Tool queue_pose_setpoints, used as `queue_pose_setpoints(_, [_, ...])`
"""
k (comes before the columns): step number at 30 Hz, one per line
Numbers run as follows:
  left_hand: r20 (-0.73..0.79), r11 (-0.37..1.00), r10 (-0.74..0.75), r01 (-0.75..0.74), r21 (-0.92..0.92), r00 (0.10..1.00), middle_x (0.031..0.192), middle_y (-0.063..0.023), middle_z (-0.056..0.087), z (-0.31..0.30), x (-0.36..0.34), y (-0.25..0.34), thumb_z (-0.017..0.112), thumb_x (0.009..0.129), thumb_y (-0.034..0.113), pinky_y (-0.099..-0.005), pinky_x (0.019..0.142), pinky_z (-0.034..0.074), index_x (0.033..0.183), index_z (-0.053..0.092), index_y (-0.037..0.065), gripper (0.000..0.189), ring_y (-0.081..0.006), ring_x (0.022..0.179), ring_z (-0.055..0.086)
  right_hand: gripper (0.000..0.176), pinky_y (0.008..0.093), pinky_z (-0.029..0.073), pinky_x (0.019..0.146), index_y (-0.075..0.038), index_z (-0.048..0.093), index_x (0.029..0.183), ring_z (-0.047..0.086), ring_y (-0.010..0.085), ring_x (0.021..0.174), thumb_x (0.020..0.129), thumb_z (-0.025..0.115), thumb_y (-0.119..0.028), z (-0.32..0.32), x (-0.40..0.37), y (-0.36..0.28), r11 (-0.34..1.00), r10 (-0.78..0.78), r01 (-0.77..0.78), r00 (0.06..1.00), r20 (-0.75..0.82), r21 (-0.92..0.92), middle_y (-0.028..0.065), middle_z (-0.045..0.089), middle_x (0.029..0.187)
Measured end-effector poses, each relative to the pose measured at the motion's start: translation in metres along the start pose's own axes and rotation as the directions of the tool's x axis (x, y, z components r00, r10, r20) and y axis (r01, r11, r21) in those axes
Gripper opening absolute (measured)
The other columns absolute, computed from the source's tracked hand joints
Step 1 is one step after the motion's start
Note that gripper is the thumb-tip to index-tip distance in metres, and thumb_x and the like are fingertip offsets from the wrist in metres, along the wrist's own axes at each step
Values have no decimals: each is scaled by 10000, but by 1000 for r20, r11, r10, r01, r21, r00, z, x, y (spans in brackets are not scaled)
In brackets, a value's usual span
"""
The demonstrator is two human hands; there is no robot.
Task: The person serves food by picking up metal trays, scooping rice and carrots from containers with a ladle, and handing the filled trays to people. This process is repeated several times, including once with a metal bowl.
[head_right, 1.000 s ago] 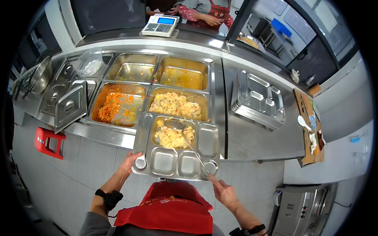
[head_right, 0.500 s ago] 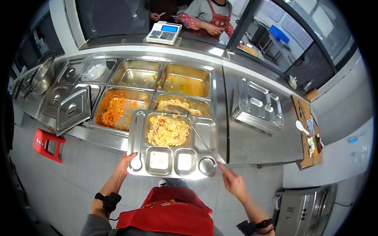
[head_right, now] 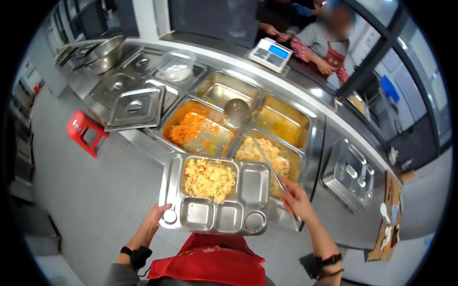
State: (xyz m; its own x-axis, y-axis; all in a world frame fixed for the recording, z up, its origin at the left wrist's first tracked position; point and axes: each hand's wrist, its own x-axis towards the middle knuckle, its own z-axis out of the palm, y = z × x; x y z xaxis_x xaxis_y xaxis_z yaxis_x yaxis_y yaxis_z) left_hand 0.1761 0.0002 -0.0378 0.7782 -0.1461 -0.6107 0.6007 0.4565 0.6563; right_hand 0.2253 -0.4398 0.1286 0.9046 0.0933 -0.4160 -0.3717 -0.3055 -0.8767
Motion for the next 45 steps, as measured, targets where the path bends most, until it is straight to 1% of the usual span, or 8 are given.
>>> queue_pose_setpoints(8, [-475, 968, 131, -216, -128, 870, 924, -109, 603, -61, -90, -54, 608, 724, 62, -319, 707, 530, 1156, 460, -32, 466, -201, 778, 613, 515, 217, 300, 386, -110, 303, 1368, 361, 71, 433, 871, 429, -60, 98, 209, 0, 969, 206, -236, 938, 279, 76, 19, 462, 636])
queue_pose_setpoints(15, [-636, 921, 162, -348, -177, 754, 870, -88, 618, -64, -131, -74, 650, 714, 118, -304, 673, 533, 1064, 517, -22, 400, -183, 750, 616, 466, 200, 309, 389, -93, 348, 1332, 370, 70, 461, 876, 436, -49, 142, 204, 0, 790, 218, -477, 805, 552, 385, 30, 465, 652])
queue_pose_setpoints(25, [-607, 899, 188, -384, -210, 772, 910, -105, 618, -87, -82, -97, 593, 770, 101, -311, 678, 545, 1066, 516, -16, 328, -202, 774, 631, 446, 179, 247, 380, -175, 378, 1331, 317, 45, 449, 902, 431, -67, 78, 157, 19, 734, 83, -354, 894, 441, 579, 11, 432, 648])
queue_pose_setpoints(35, [-517, 892, 235, -394, -222, 823, 872, -49, 602, -76, -38, -69, 605, 796, 143, -260, 687, 499, 975, 562, 7, 229, -149, 783, 594, 503, 222, 337, 400, -180, 384, 1342, 390, 89, 460, 864, 468, -46, 70, 27, 49, 980, 86, -146, 920, 382, 132, 50, 487, 656])
queue_pose_setpoints(38, [-463, 898, 255, -385, -213, 849, 866, -45, 604, -75, -33, -64, 608, 797, 152, -254, 673, 498, 971, 566, 10, 228, -143, 770, 593, 498, 268, 426, 501, -151, 411, 1325, 491, 164, 505, 845, 483, -36, 98, 0, 66, 821, -111, 228, 963, 246, -523, 102, 523, 674])
queue_pose_setpoints(41, [-446, 902, 268, -384, -195, 854, 858, -43, 603, -67, -30, -51, 609, 799, 157, -252, 664, 497, 973, 566, 12, 231, -144, 758, 592, 476, 285, 454, 583, -135, 438, 1301, 556, 220, 567, 836, 496, -48, 105, -9, 98, 737, -521, 506, 848, 101, -448, 143, 552, 718])
queue_pose_setpoints(42, [-445, 905, 269, -383, -188, 854, 854, -42, 603, -61, -29, -45, 609, 799, 159, -252, 662, 497, 973, 565, 13, 232, -145, 752, 592, 452, 243, 454, 635, -121, 462, 1285, 565, 118, 700, 844, 503, -28, 96, -13, 102, 767, -436, 427, 895, 98, -479, 142, 625, 989])
queue_pose_setpoints(45, [-401, 899, 315, -406, -165, 860, 846, -47, 602, -30, -26, -16, 609, 801, 164, -262, 663, 502, 976, 563, 11, 237, -150, 740, 594, 434, 231, 442, 600, -82, 461, 1278, 556, 107, 640, 849, 492, -29, 76, -25, 94, 792, -416, 403, 906, 77, -458, 99, 634, 915])
